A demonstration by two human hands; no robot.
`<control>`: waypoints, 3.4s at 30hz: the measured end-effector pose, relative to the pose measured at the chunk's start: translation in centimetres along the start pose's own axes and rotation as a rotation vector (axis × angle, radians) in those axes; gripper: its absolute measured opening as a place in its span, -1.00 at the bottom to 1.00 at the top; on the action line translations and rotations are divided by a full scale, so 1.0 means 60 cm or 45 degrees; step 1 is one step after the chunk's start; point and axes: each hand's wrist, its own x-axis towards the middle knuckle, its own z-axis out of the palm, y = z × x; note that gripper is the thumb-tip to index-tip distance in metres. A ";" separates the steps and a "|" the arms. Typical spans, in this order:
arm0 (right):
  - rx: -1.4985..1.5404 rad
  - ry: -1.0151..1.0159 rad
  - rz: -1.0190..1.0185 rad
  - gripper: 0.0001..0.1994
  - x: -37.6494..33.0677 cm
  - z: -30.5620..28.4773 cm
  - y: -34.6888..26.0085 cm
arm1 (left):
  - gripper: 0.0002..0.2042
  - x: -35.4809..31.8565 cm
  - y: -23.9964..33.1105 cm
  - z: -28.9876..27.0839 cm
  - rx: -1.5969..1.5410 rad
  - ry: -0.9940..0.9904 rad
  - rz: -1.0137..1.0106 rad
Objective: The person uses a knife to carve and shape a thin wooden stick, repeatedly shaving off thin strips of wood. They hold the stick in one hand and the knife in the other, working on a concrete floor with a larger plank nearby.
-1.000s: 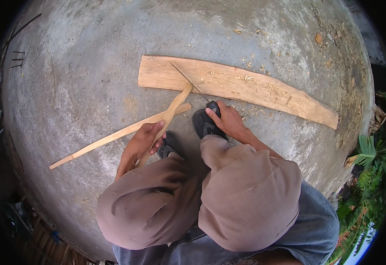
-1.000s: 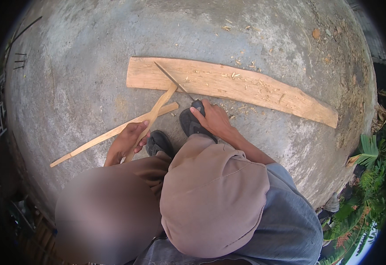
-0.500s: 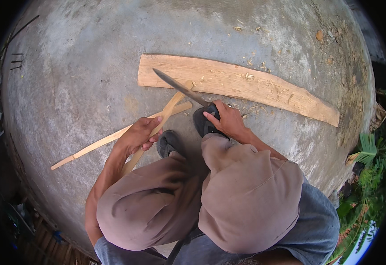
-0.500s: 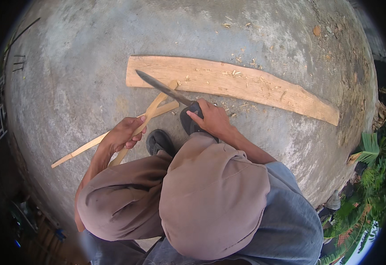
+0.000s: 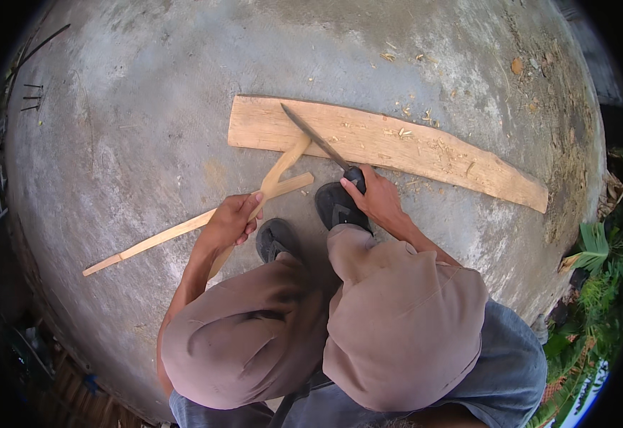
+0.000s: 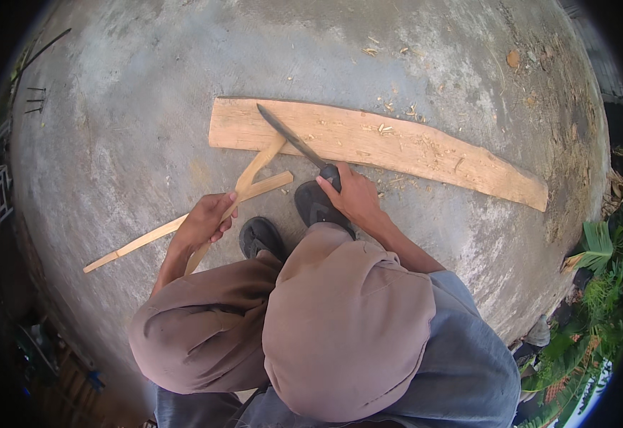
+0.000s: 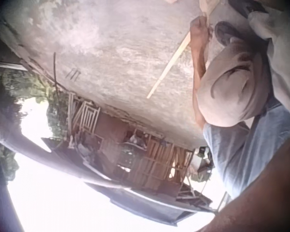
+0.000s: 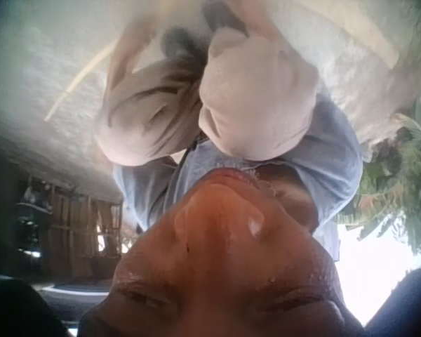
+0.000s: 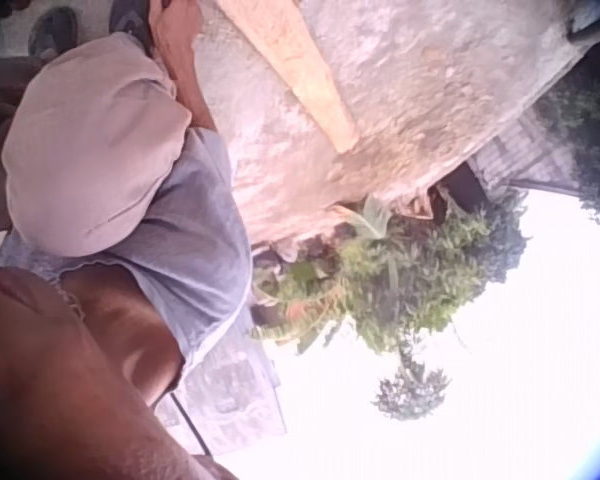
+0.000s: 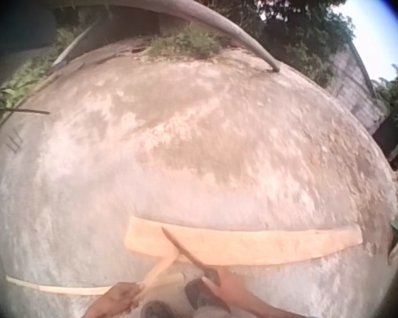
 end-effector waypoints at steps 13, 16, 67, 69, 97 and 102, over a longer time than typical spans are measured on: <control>-0.231 0.454 0.014 -0.51 0.051 -0.091 0.034 | -0.44 -0.017 0.308 -0.153 -0.349 0.596 0.920; -0.261 0.480 -0.039 -0.51 0.056 -0.087 0.047 | -0.44 0.002 0.325 -0.146 -0.296 0.525 0.910; 0.436 0.198 0.235 -0.52 -0.029 -0.071 -0.041 | -0.65 0.062 0.092 0.041 1.775 0.469 0.841; 0.425 0.221 0.243 -0.53 -0.027 -0.065 -0.038 | -0.65 0.059 0.096 0.044 1.789 0.484 0.853; 0.219 0.171 0.263 -0.54 -0.030 -0.021 0.013 | -0.66 0.062 0.081 0.062 1.738 0.463 0.789; 0.445 0.242 0.246 -0.53 -0.047 -0.034 -0.007 | -0.66 0.062 0.069 0.065 1.738 0.499 0.807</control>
